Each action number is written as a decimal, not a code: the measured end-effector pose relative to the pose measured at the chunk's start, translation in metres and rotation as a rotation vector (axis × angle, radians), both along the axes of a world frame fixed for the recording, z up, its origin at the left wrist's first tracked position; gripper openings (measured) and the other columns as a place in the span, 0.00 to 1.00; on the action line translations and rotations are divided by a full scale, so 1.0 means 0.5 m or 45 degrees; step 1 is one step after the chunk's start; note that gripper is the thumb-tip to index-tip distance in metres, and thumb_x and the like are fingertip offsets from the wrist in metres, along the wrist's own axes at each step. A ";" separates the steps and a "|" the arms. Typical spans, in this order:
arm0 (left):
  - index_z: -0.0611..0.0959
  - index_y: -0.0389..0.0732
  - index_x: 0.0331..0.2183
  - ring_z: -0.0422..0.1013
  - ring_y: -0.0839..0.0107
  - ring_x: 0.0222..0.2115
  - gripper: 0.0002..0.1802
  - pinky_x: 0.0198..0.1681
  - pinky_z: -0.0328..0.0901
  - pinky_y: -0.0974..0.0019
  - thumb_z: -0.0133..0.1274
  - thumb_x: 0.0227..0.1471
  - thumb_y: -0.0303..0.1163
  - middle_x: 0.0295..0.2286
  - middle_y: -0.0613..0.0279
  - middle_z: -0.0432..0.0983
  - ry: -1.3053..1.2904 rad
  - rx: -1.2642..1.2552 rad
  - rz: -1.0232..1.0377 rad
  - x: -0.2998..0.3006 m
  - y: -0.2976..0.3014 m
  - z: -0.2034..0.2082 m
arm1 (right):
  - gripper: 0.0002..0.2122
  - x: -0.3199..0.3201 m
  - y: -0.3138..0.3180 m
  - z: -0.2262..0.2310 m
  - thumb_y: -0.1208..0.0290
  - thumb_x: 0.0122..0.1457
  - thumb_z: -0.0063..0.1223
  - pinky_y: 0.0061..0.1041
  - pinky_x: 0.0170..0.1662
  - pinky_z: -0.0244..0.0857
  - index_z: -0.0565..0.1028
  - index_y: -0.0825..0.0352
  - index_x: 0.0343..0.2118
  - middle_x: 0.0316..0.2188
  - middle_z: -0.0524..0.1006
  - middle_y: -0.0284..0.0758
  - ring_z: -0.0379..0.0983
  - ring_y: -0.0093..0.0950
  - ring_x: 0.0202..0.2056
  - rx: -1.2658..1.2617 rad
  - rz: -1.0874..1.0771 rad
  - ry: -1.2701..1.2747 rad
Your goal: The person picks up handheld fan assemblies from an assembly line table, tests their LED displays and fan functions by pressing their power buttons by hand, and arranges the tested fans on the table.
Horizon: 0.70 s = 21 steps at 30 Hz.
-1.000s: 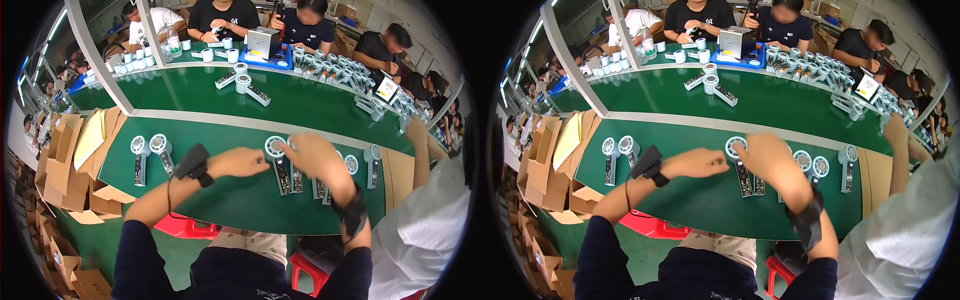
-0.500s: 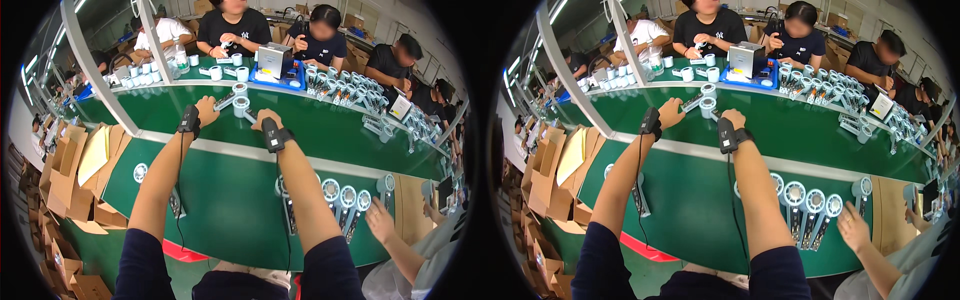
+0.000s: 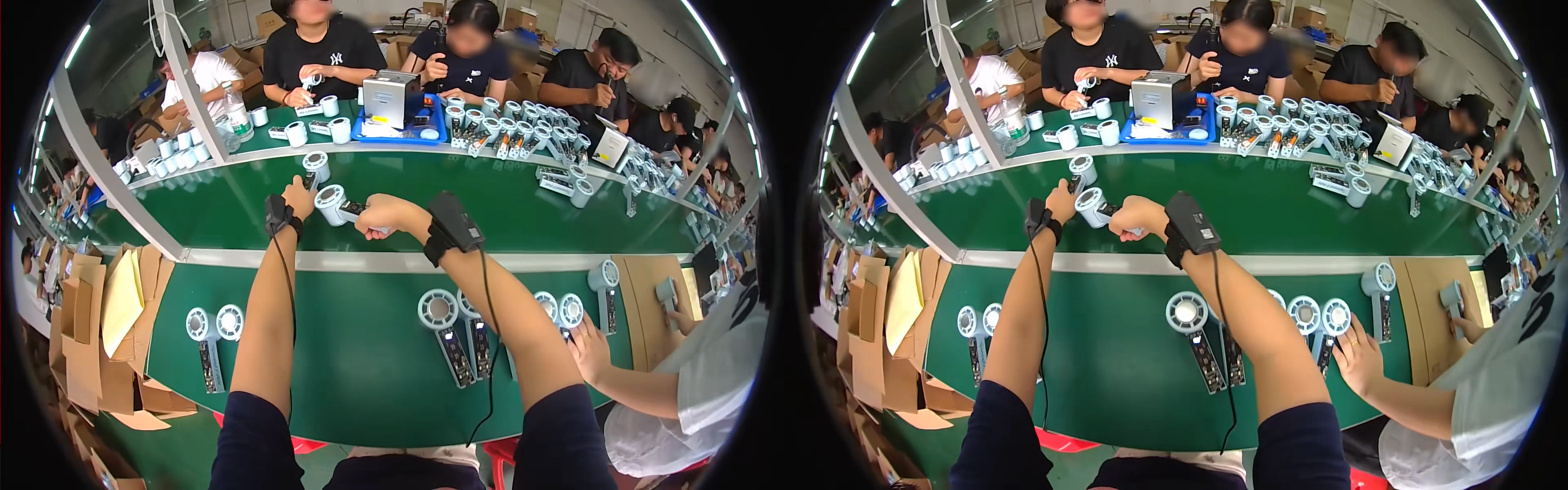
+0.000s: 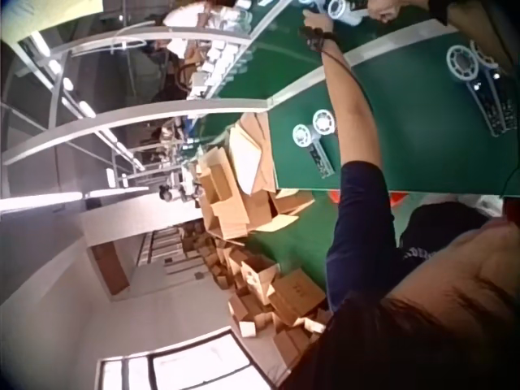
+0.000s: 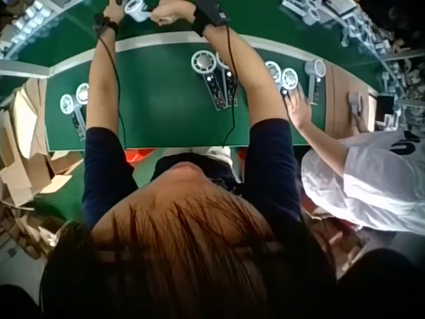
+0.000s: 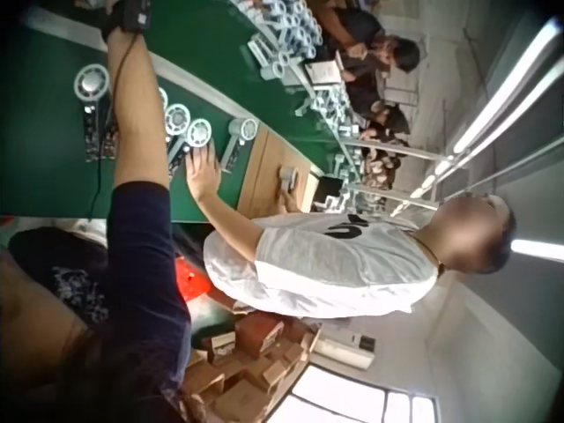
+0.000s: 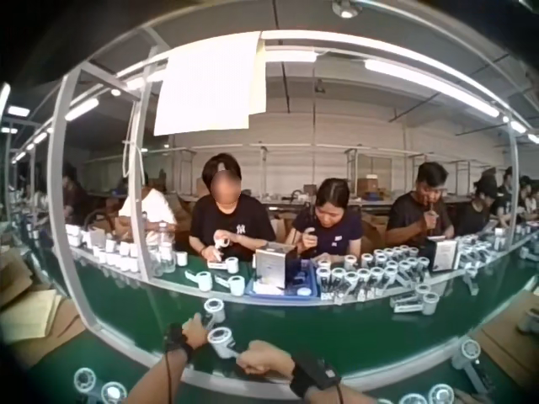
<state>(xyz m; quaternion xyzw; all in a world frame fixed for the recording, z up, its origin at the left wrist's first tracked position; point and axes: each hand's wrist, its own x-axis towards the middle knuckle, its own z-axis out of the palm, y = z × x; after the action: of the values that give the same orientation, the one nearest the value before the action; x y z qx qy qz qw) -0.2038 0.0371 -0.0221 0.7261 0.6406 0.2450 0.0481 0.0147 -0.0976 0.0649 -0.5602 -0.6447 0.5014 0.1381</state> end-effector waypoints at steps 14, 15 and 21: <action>0.69 0.37 0.37 0.72 0.66 0.22 0.19 0.24 0.63 0.63 0.53 0.51 0.40 0.23 0.57 0.75 0.111 0.068 -0.627 -0.113 -0.550 0.261 | 0.18 -0.027 -0.469 0.067 0.58 0.65 0.31 0.17 0.21 0.54 0.67 0.69 0.44 0.24 0.69 0.31 0.61 0.18 0.22 -0.176 -0.526 1.268; 0.69 0.38 0.36 0.69 0.71 0.22 0.19 0.24 0.62 0.66 0.52 0.52 0.43 0.23 0.61 0.73 -0.094 -0.516 -0.616 -0.127 -0.573 0.268 | 0.18 -0.030 -0.500 0.057 0.58 0.65 0.31 0.17 0.21 0.54 0.67 0.69 0.44 0.24 0.69 0.31 0.61 0.18 0.22 -0.189 -0.518 1.275; 0.71 0.40 0.34 0.62 0.81 0.22 0.20 0.24 0.60 0.75 0.45 0.57 0.49 0.24 0.70 0.68 -0.259 -1.012 -0.643 -0.117 -0.740 0.222 | 0.19 -0.038 -0.630 -0.007 0.59 0.66 0.27 0.16 0.18 0.49 0.64 0.70 0.47 0.24 0.68 0.31 0.60 0.18 0.21 -0.223 -0.592 1.378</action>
<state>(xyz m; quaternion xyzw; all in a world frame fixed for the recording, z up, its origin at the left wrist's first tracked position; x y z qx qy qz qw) -0.2623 -0.3329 0.0890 0.7567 0.4803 0.0318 0.4423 -0.0044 -0.4127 0.0614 -0.3607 -0.2995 0.7236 0.5066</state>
